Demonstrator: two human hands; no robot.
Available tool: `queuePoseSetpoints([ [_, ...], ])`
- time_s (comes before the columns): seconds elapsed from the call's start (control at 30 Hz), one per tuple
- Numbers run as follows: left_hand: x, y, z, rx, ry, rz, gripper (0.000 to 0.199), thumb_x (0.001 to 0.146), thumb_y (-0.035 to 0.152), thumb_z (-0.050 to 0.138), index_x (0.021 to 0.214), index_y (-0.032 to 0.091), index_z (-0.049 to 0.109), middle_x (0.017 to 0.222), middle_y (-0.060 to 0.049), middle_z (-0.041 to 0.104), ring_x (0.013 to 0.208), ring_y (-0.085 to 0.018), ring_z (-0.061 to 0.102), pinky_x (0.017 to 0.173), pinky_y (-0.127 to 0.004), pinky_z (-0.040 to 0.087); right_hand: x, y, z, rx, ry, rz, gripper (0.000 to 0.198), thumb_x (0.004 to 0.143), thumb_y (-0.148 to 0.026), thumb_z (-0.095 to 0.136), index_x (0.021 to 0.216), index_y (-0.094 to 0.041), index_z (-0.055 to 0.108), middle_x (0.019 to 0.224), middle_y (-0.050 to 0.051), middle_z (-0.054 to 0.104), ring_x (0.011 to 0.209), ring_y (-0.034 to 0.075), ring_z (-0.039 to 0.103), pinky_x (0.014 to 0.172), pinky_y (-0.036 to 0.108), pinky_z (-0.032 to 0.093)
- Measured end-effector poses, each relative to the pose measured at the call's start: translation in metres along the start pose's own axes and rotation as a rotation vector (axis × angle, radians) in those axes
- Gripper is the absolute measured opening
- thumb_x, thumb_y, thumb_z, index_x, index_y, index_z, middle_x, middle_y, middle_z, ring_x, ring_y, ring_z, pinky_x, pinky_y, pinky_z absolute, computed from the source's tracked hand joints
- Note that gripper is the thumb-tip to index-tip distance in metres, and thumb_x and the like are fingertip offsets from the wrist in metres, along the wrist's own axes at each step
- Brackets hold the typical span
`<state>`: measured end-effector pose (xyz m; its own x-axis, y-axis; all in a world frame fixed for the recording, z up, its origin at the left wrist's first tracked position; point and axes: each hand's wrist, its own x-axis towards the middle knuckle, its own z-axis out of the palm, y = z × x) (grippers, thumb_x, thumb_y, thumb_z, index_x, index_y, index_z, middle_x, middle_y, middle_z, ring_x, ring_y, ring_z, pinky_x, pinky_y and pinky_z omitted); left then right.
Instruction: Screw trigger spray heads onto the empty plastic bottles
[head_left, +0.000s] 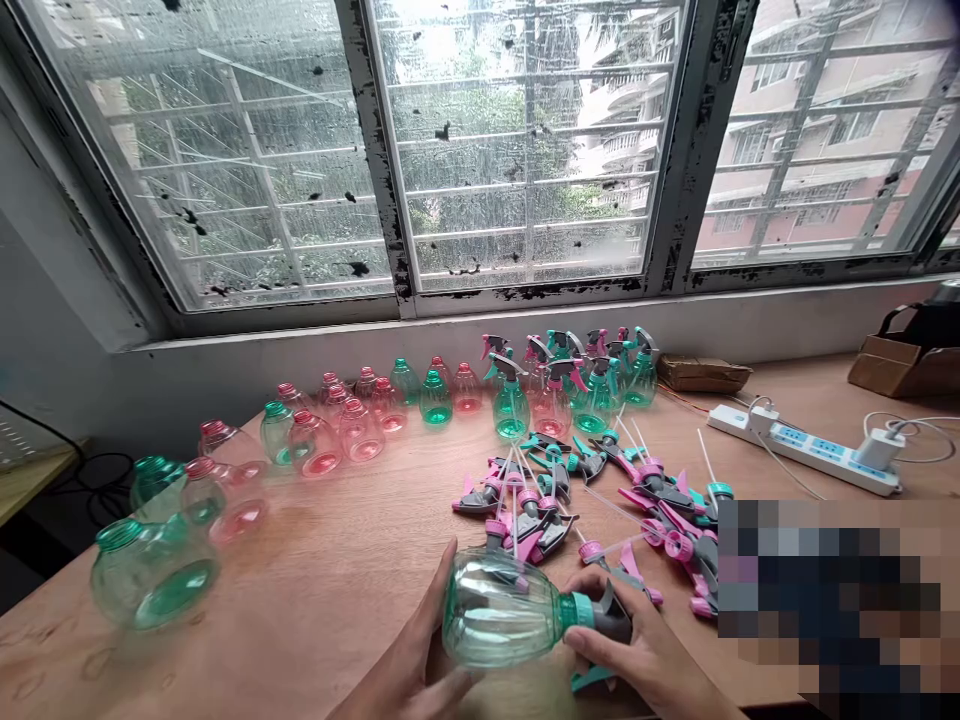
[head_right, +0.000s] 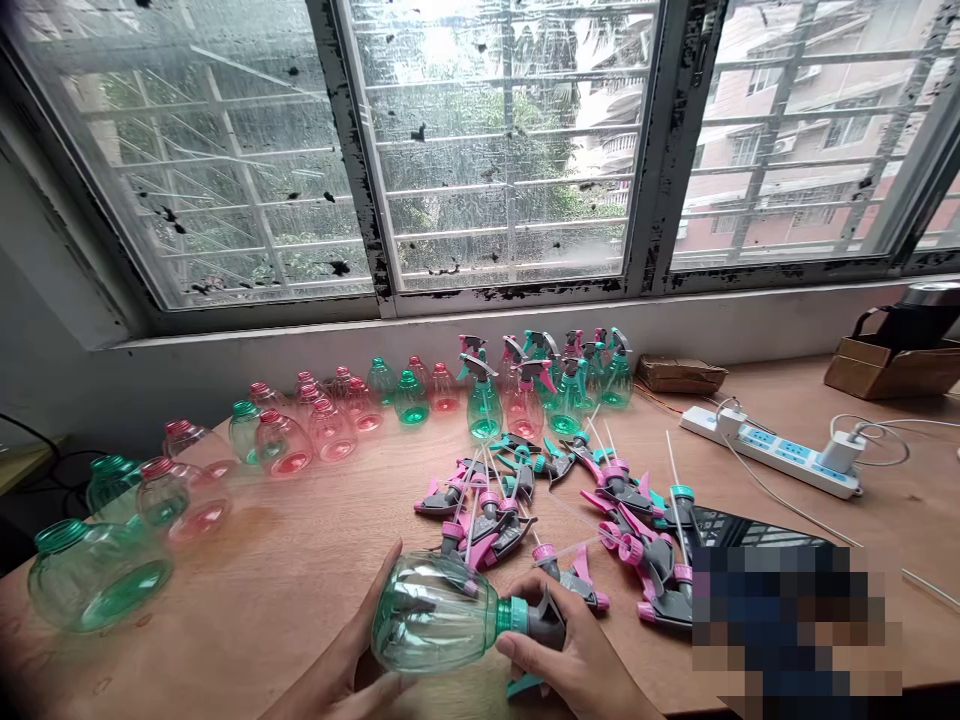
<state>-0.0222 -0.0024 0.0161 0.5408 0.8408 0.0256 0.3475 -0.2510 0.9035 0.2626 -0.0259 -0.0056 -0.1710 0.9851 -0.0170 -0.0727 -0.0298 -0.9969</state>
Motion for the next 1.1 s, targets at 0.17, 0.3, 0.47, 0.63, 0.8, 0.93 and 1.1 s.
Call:
queuePoseSetpoints([
  [0.17, 0.002, 0.002, -0.002, 0.0, -0.023, -0.066, 0.095, 0.09, 0.041, 0.068, 0.159, 0.029, 0.004, 0.17, -0.002, 0.009, 0.156, -0.028, 0.008, 0.127, -0.046, 0.006, 0.0, 0.001, 0.001, 0.012, -0.003, -0.014, 0.038, 0.075, -0.047, 0.081, 0.096, -0.021, 0.062, 0.076, -0.004, 0.063, 0.063, 0.016, 0.063, 0.055, 0.024, 0.05],
  [0.3, 0.0, -0.001, -0.001, 0.028, 0.017, -0.027, 0.086, 0.095, 0.039, 0.061, 0.158, 0.035, 0.002, 0.17, 0.003, 0.005, 0.156, -0.026, 0.006, 0.127, -0.044, 0.004, 0.0, 0.001, 0.001, 0.009, -0.01, 0.022, 0.04, 0.076, -0.048, 0.08, 0.098, -0.021, 0.061, 0.073, -0.004, 0.064, 0.064, 0.016, 0.064, 0.054, 0.024, 0.05],
  [0.47, -0.001, -0.003, 0.0, 0.009, 0.021, -0.021, 0.09, 0.094, 0.036, 0.063, 0.157, 0.038, -0.002, 0.17, 0.006, 0.002, 0.156, -0.028, 0.005, 0.127, -0.046, 0.005, 0.0, 0.0, 0.0, 0.01, -0.014, 0.01, 0.04, 0.077, -0.049, 0.08, 0.098, -0.021, 0.06, 0.075, -0.004, 0.064, 0.064, 0.016, 0.064, 0.056, 0.024, 0.051],
  [0.63, 0.002, 0.003, -0.002, -0.026, 0.006, -0.078, 0.095, 0.089, 0.041, 0.068, 0.159, 0.028, 0.004, 0.17, -0.001, 0.01, 0.155, -0.03, 0.009, 0.127, -0.048, 0.004, 0.0, 0.0, 0.0, 0.023, -0.022, 0.004, 0.039, 0.076, -0.046, 0.081, 0.096, -0.02, 0.061, 0.074, -0.004, 0.063, 0.064, 0.015, 0.062, 0.054, 0.022, 0.048],
  [0.8, 0.001, 0.01, -0.001, -0.012, 0.003, -0.034, 0.086, 0.092, 0.042, 0.064, 0.159, 0.032, 0.01, 0.169, 0.002, 0.016, 0.155, -0.029, 0.012, 0.128, -0.044, 0.008, 0.0, 0.003, 0.001, 0.004, 0.021, -0.001, 0.039, 0.074, -0.047, 0.082, 0.094, -0.02, 0.063, 0.074, -0.004, 0.063, 0.064, 0.016, 0.062, 0.053, 0.023, 0.048],
  [0.93, 0.0, 0.009, 0.001, -0.029, 0.019, -0.007, 0.08, 0.098, 0.042, 0.055, 0.158, 0.038, 0.002, 0.169, 0.007, 0.014, 0.155, -0.027, 0.01, 0.128, -0.044, 0.009, 0.0, 0.003, 0.001, 0.016, 0.024, -0.002, 0.039, 0.073, -0.049, 0.081, 0.093, -0.021, 0.063, 0.074, -0.004, 0.063, 0.062, 0.016, 0.062, 0.055, 0.025, 0.05],
  [1.1, 0.002, 0.002, -0.001, -0.075, -0.028, -0.05, 0.099, 0.088, 0.045, 0.069, 0.158, 0.031, 0.001, 0.169, 0.0, 0.014, 0.155, -0.029, 0.01, 0.127, -0.046, 0.009, 0.0, 0.001, 0.0, -0.015, 0.009, 0.029, 0.042, 0.072, -0.052, 0.081, 0.094, -0.021, 0.062, 0.072, -0.004, 0.061, 0.062, 0.016, 0.061, 0.048, 0.022, 0.047],
])
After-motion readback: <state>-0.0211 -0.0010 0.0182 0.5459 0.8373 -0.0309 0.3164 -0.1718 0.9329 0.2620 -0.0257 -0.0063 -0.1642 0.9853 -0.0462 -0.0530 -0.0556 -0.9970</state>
